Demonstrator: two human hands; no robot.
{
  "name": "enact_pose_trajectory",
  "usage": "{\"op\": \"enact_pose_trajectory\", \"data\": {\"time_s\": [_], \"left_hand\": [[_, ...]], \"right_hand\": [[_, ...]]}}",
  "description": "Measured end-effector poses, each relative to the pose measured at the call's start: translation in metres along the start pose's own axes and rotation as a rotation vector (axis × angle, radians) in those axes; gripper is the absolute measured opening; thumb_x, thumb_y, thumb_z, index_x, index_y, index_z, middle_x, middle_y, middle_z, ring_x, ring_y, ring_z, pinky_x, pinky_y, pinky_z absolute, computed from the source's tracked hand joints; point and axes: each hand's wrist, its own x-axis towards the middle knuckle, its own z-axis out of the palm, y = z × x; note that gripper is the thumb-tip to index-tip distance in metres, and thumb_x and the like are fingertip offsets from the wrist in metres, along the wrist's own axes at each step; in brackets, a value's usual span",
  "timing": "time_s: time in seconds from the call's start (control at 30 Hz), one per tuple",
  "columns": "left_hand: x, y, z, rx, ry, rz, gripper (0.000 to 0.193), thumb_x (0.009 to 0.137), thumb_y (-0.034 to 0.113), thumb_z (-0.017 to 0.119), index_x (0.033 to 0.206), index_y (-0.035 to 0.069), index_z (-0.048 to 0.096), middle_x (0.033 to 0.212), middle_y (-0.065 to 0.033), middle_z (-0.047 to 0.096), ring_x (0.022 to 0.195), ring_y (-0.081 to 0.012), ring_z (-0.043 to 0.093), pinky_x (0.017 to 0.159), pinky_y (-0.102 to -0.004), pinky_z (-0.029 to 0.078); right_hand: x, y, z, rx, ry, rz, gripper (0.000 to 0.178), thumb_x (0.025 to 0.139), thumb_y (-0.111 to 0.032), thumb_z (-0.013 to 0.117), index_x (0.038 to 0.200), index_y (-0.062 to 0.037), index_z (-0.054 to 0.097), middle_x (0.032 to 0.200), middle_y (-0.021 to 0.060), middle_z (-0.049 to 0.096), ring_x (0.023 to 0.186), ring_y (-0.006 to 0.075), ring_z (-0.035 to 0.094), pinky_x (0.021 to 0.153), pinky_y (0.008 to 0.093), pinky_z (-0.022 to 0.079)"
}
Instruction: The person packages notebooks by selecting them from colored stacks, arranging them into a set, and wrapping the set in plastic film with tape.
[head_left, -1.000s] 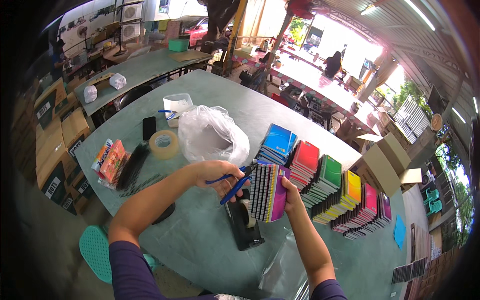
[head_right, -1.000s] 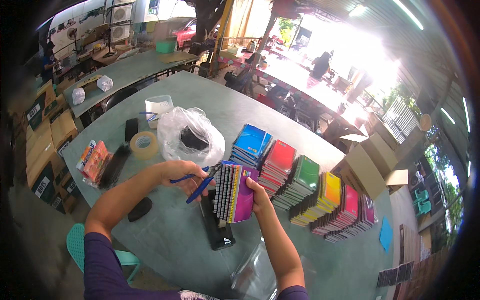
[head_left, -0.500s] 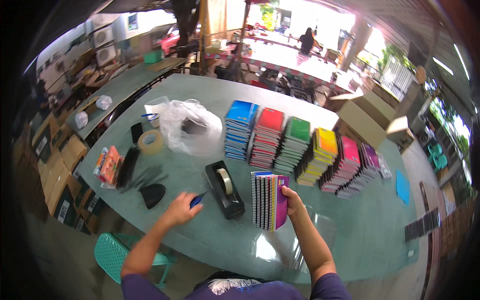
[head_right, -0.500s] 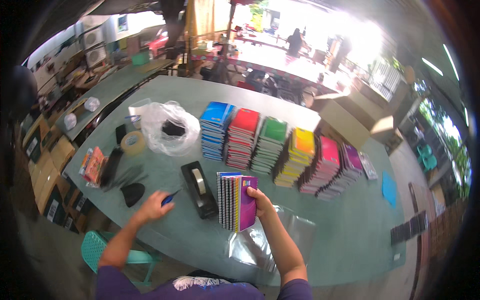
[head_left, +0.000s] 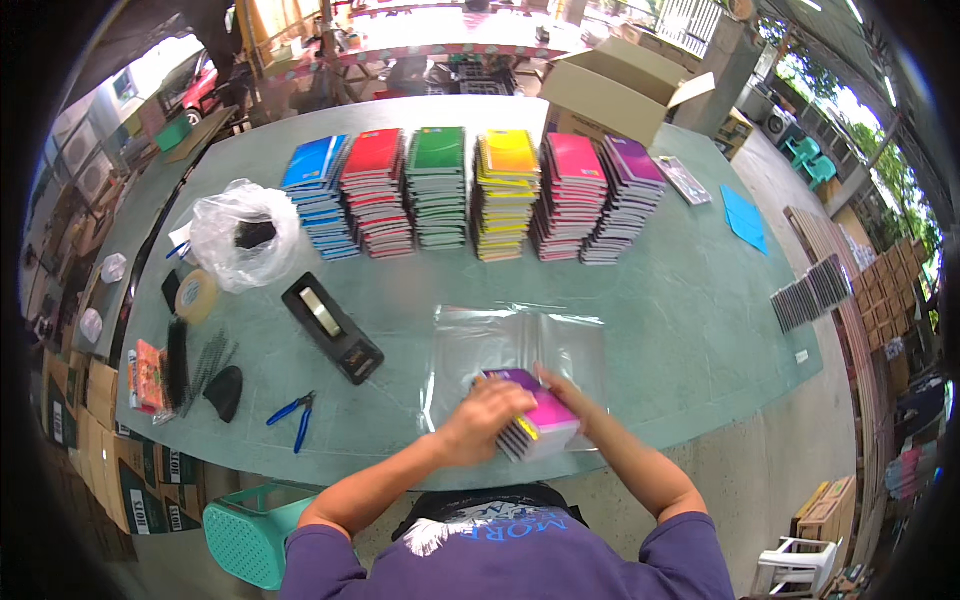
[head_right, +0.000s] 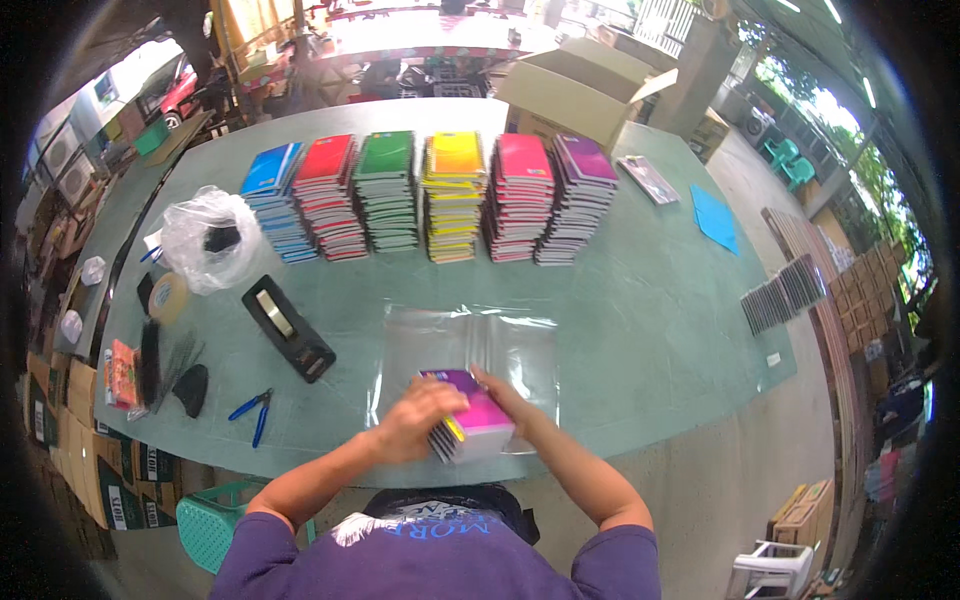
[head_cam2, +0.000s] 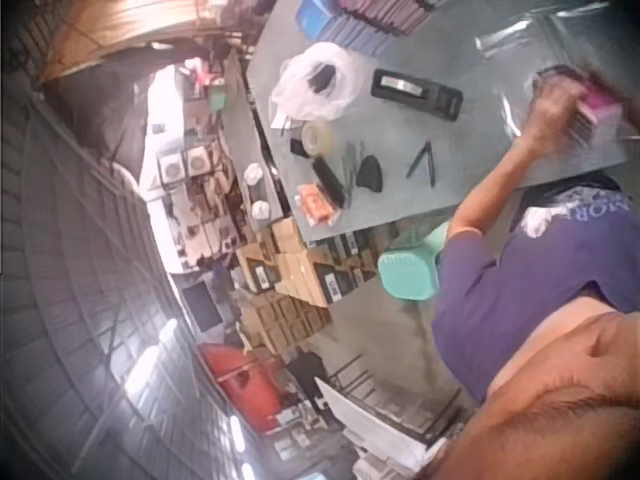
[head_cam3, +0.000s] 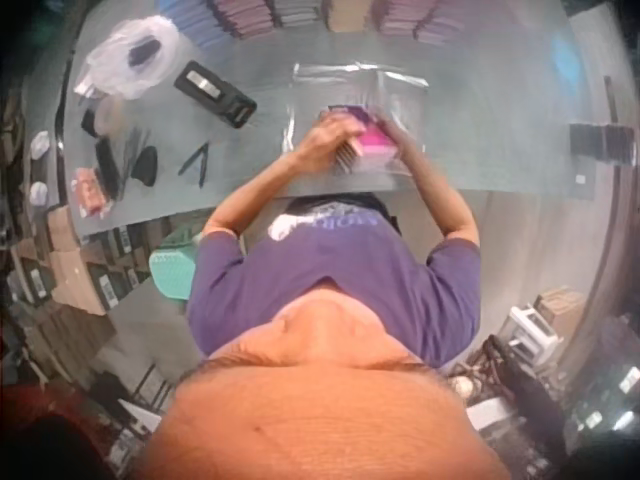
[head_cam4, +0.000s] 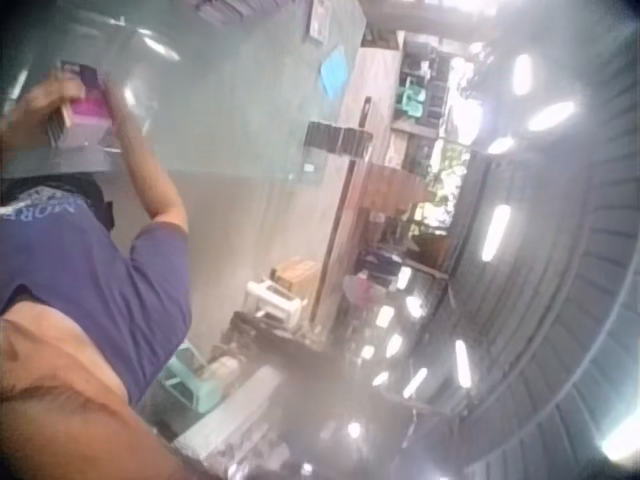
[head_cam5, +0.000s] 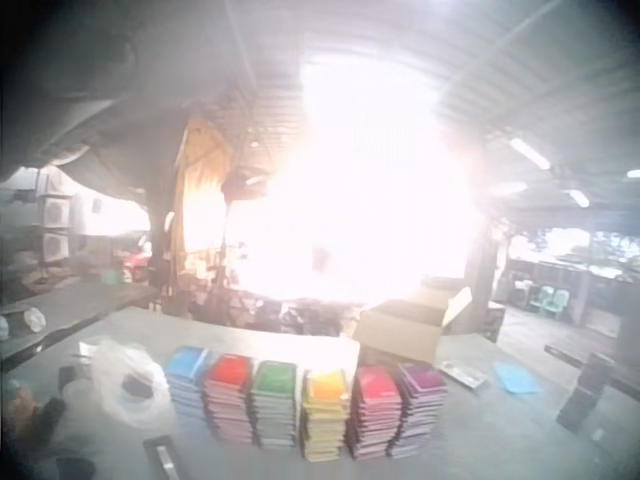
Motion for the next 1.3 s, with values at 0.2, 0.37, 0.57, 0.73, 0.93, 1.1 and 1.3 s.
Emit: {"op": "enact_pose_trajectory", "data": {"time_s": [0.2, 0.37, 0.57, 0.73, 0.93, 1.1, 1.3], "left_hand": [[-0.001, -0.042, 0.043, -0.726, 0.217, -0.698, 0.072, 0.057, 0.004, 0.081, 0.118, 0.006, 0.042, 0.111, -0.0076, 0.054, 0.102, -0.0181, 0.054, 0.09, -0.0315, 0.044], [-0.005, -0.05, 0.067, -0.468, 0.233, -0.716, 0.083, 0.054, 0.007, 0.083, 0.123, 0.006, 0.036, 0.111, -0.0094, 0.053, 0.102, -0.0205, 0.054, 0.089, -0.0325, 0.044], [-0.024, -0.059, 0.082, -0.365, 0.241, -0.51, 0.089, 0.055, 0.009, 0.082, 0.128, 0.008, 0.032, 0.116, -0.011, 0.05, 0.104, -0.0234, 0.054, 0.089, -0.0336, 0.045], [-0.027, -0.062, 0.091, -0.258, 0.257, -0.493, 0.088, 0.058, 0.01, 0.081, 0.129, 0.006, 0.029, 0.117, -0.0126, 0.051, 0.105, -0.0244, 0.054, 0.09, -0.0341, 0.045], [0.014, -0.064, 0.071, -0.466, 0.345, -0.78, 0.083, 0.058, 0.013, 0.083, 0.126, 0.002, 0.036, 0.112, -0.0138, 0.056, 0.102, -0.0231, 0.057, 0.089, -0.0336, 0.046], [0.042, -0.053, 0.033, -1.063, -0.094, -1.17, 0.075, 0.06, 0.009, 0.08, 0.125, 0.002, 0.042, 0.113, -0.0083, 0.058, 0.104, -0.0179, 0.056, 0.092, -0.0334, 0.043], [0.046, -0.052, 0.042, -1.116, -0.045, -1.211, 0.073, 0.06, 0.013, 0.081, 0.123, 0.004, 0.045, 0.112, -0.0087, 0.059, 0.1, -0.0193, 0.058, 0.09, -0.0326, 0.044]], "right_hand": [[-0.016, -0.001, -0.023, -0.632, -0.008, -0.754, 0.123, 0.052, -0.066, 0.074, 0.141, -0.0018, 0.018, 0.14, 0.0151, 0.031, 0.129, 0.0266, 0.033, 0.107, 0.0385, 0.024], [0.024, 0.056, -0.004, -0.481, 0.55, -0.881, 0.096, 0.048, -0.022, 0.09, 0.125, -0.0032, 0.036, 0.116, 0.0129, 0.048, 0.108, 0.0212, 0.049, 0.092, 0.034, 0.041], [0.046, 0.073, -0.013, -0.505, 0.528, -1.047, 0.095, 0.049, -0.02, 0.089, 0.126, -0.0031, 0.034, 0.119, 0.0123, 0.045, 0.105, 0.0215, 0.05, 0.091, 0.0332, 0.042], [0.057, 0.078, -0.035, -0.717, 0.605, -1.075, 0.095, 0.049, -0.022, 0.089, 0.124, -0.0018, 0.035, 0.111, 0.0117, 0.052, 0.101, 0.0216, 0.054, 0.087, 0.0328, 0.044], [0.032, 0.009, -0.016, -0.607, 0.671, -0.68, 0.072, 0.056, -0.036, 0.084, 0.107, 0.001, 0.049, 0.096, 0.0149, 0.062, 0.09, 0.0258, 0.062, 0.079, 0.0343, 0.049], [0.019, -0.005, -0.028, -1.012, 0.755, -0.157, 0.051, 0.078, -0.048, 0.062, 0.086, 0.0023, 0.057, 0.092, 0.0231, 0.062, 0.085, 0.0359, 0.06, 0.071, 0.0427, 0.047], [0.014, 0.046, -0.093, -1.532, 1.122, -0.695, 0.048, 0.086, -0.023, 0.051, 0.125, 0.0039, 0.042, 0.137, 0.0206, 0.036, 0.128, 0.0367, 0.031, 0.105, 0.0477, 0.023]]}}
